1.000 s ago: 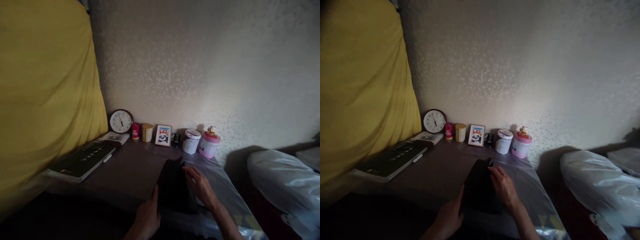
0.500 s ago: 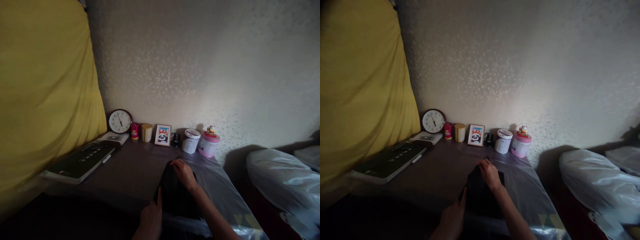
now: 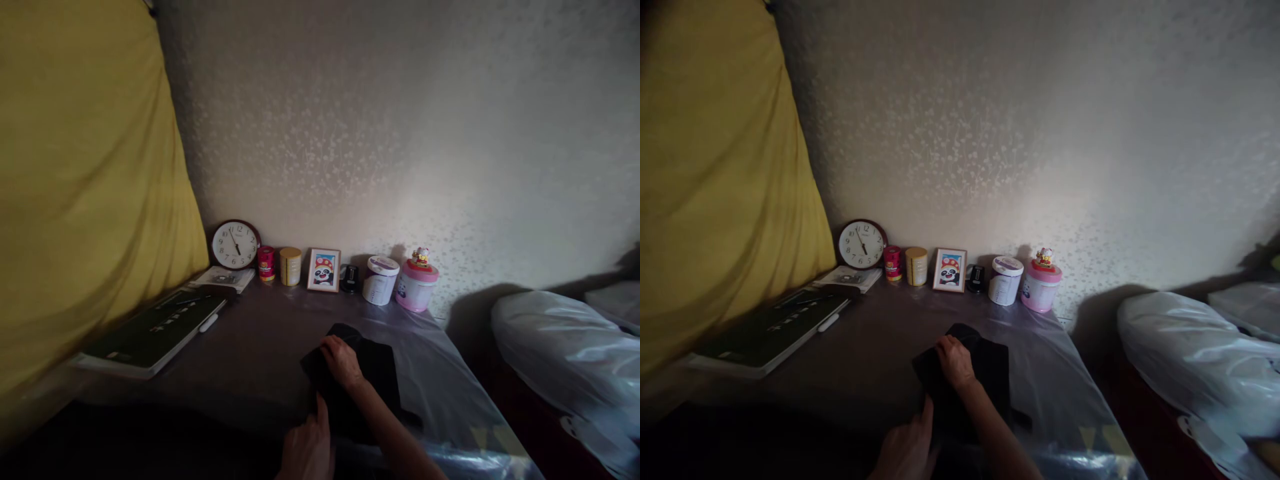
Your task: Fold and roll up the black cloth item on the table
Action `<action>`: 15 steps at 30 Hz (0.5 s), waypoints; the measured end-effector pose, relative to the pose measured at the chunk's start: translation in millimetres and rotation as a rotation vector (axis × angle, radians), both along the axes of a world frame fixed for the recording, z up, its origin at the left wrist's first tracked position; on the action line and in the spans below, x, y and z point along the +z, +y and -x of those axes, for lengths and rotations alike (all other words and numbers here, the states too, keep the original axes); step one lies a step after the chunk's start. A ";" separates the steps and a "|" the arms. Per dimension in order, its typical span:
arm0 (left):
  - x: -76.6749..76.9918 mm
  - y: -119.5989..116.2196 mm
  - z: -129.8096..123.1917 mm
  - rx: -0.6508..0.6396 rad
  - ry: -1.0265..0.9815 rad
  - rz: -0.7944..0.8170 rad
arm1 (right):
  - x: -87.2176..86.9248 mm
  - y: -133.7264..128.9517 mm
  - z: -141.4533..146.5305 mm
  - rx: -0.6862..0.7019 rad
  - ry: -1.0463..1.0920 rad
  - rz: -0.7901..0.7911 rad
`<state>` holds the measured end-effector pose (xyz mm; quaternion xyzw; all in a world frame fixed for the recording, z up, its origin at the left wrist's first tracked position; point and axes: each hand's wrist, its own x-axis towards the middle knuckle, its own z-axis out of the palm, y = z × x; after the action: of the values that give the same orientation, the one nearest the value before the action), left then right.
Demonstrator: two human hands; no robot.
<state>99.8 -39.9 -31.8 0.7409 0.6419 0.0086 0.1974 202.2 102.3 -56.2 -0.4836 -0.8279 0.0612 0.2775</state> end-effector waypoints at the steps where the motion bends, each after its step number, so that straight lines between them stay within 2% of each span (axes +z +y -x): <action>1: 2.2 -0.2 2.8 -0.004 -0.013 -0.017 | -0.7 0.1 -0.4 0.003 0.026 0.001; 4: 5.8 3.5 7.7 0.005 -0.021 -0.130 | -4.1 1.5 -0.7 0.020 0.098 -0.014; 6: 0.4 9.5 7.9 -0.055 -0.054 -0.183 | -7.0 3.8 -0.8 0.033 0.133 -0.028; 9: -25.3 21.0 5.3 -0.160 -0.116 -0.203 | -8.4 5.4 -3.3 0.066 0.202 -0.040; 13: -70.7 32.8 -0.9 -0.160 -0.164 -0.313 | -2.0 -4.8 -12.5 0.212 0.220 -0.046; 15: -83.5 35.1 -4.9 -0.147 -0.115 -0.338 | 1.7 -11.9 -17.6 0.314 0.147 -0.055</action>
<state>104.8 -4.8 -115.3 0.8067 0.5632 0.1442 0.1064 219.9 90.4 -54.4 -0.3345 -0.8722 0.1161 0.3374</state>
